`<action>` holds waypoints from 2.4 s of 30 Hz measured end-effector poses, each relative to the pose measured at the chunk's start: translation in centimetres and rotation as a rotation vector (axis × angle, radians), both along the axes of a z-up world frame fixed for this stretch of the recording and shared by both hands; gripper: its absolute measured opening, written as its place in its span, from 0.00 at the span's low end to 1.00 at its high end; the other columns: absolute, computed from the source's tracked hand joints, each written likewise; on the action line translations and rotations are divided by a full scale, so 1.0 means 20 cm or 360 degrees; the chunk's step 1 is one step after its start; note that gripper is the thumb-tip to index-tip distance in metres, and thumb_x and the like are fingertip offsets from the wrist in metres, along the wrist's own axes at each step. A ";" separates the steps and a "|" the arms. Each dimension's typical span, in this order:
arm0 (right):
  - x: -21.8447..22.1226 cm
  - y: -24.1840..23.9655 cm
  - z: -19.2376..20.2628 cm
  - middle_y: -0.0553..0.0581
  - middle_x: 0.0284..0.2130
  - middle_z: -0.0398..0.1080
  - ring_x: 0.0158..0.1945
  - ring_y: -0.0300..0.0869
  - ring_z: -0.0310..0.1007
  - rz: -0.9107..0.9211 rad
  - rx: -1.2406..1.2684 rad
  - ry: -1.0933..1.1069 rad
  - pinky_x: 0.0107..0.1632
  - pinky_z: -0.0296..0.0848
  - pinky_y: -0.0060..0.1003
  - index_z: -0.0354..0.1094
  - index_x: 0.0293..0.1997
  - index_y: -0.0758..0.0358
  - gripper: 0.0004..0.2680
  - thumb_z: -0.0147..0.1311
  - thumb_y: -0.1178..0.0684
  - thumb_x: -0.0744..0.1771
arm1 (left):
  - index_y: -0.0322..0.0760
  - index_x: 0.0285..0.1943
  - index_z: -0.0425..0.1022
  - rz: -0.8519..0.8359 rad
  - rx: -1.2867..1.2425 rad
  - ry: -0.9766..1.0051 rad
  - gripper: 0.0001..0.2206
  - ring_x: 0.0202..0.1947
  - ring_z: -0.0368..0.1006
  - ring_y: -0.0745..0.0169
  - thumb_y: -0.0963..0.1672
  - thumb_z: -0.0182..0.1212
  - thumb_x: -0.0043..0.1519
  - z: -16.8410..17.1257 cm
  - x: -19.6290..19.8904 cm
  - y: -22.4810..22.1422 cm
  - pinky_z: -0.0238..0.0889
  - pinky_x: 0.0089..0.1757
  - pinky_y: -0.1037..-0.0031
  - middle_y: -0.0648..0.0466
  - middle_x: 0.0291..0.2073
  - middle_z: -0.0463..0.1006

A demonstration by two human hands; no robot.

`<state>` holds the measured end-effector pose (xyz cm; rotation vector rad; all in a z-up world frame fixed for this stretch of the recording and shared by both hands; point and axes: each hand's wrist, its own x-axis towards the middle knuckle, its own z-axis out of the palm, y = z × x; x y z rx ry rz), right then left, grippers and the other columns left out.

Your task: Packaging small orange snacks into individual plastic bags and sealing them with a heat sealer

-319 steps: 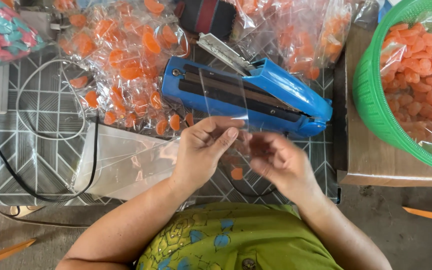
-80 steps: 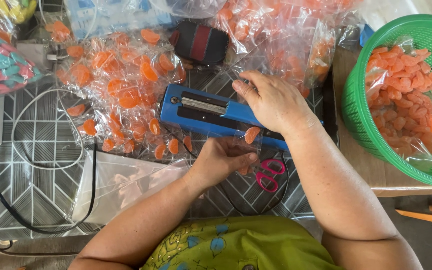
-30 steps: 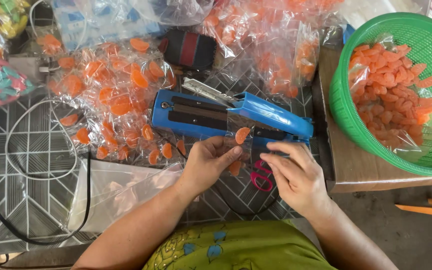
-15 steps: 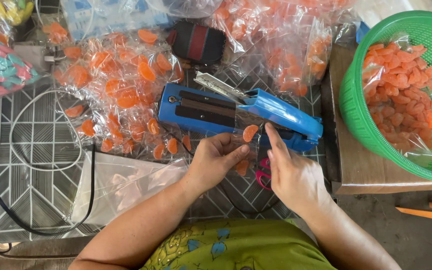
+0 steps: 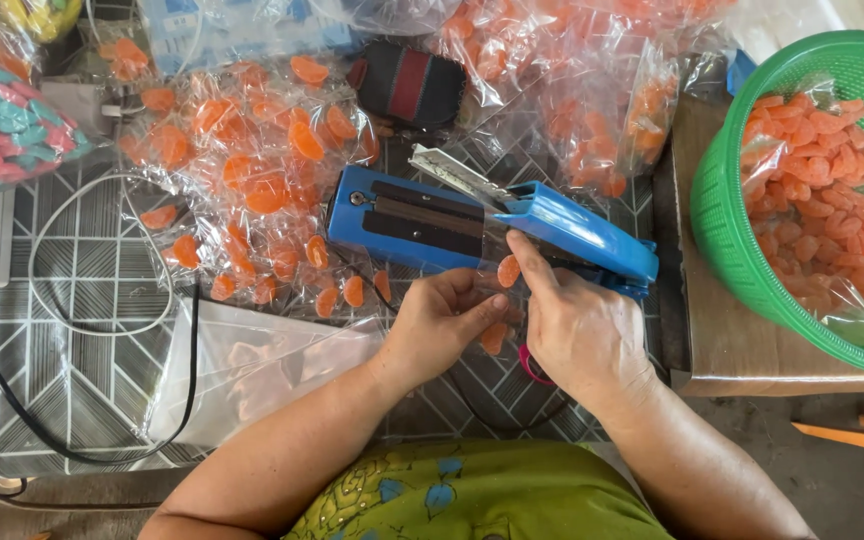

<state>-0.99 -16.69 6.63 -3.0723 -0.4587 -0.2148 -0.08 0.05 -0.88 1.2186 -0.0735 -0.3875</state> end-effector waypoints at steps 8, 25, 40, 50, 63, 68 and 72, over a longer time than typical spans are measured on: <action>0.07 0.03 -0.06 0.48 0.26 0.76 0.23 0.47 0.79 0.0002 -0.0049 0.0063 0.29 0.80 0.46 0.58 0.71 0.31 0.21 0.41 0.53 0.68 | 0.25 0.52 0.80 0.0034 0.0221 -0.0066 0.14 0.24 0.79 0.65 0.44 0.67 0.63 0.05 -0.01 0.00 0.71 0.31 0.78 0.48 0.23 0.84; -0.18 -0.28 0.12 0.53 0.13 0.68 0.16 0.39 0.68 0.0162 0.1504 -0.0203 0.25 0.72 0.32 0.78 0.50 0.67 0.10 0.48 0.65 0.69 | 0.40 0.54 0.77 0.0099 0.1399 -0.0844 0.13 0.29 0.82 0.38 0.45 0.65 0.62 0.32 -0.02 -0.03 0.75 0.30 0.56 0.46 0.24 0.83; 0.40 -0.18 0.27 0.72 0.55 0.70 0.63 0.61 0.63 0.0584 0.0984 -0.0262 0.64 0.59 0.58 0.59 0.70 0.76 0.21 0.28 0.45 0.77 | 0.29 0.42 0.72 0.0042 0.0116 0.0363 0.04 0.42 0.86 0.55 0.38 0.62 0.63 0.03 -0.14 -0.01 0.81 0.41 0.72 0.39 0.40 0.87; 0.54 0.04 0.16 0.65 0.67 0.57 0.66 0.58 0.47 0.0435 0.0632 0.0307 0.67 0.45 0.61 0.45 0.77 0.64 0.32 0.18 0.27 0.70 | 0.26 0.59 0.73 -0.0004 -0.0020 0.0315 0.15 0.40 0.84 0.57 0.38 0.60 0.64 -0.01 -0.10 0.00 0.79 0.41 0.74 0.41 0.42 0.86; 0.59 0.08 0.05 0.60 0.63 0.62 0.64 0.56 0.50 0.0302 0.0431 0.0383 0.64 0.50 0.59 0.51 0.74 0.62 0.25 0.29 0.34 0.73 | 0.27 0.58 0.74 -0.0041 0.0116 0.0329 0.14 0.41 0.85 0.60 0.39 0.61 0.63 0.04 -0.08 0.01 0.79 0.40 0.75 0.43 0.42 0.87; 0.59 0.08 0.05 0.61 0.64 0.63 0.66 0.56 0.49 0.0288 0.0447 0.0450 0.65 0.52 0.57 0.51 0.75 0.62 0.26 0.29 0.34 0.73 | 0.27 0.57 0.74 -0.0026 0.0167 0.0274 0.16 0.39 0.84 0.65 0.41 0.65 0.62 0.02 -0.07 0.01 0.77 0.41 0.79 0.45 0.39 0.87; 0.58 0.10 0.07 0.61 0.65 0.62 0.67 0.54 0.49 0.0203 0.0481 0.0582 0.65 0.53 0.57 0.49 0.76 0.59 0.26 0.30 0.33 0.72 | 0.27 0.59 0.73 -0.0044 0.0169 0.0339 0.18 0.40 0.84 0.63 0.41 0.65 0.61 0.05 -0.07 0.02 0.78 0.43 0.78 0.44 0.40 0.87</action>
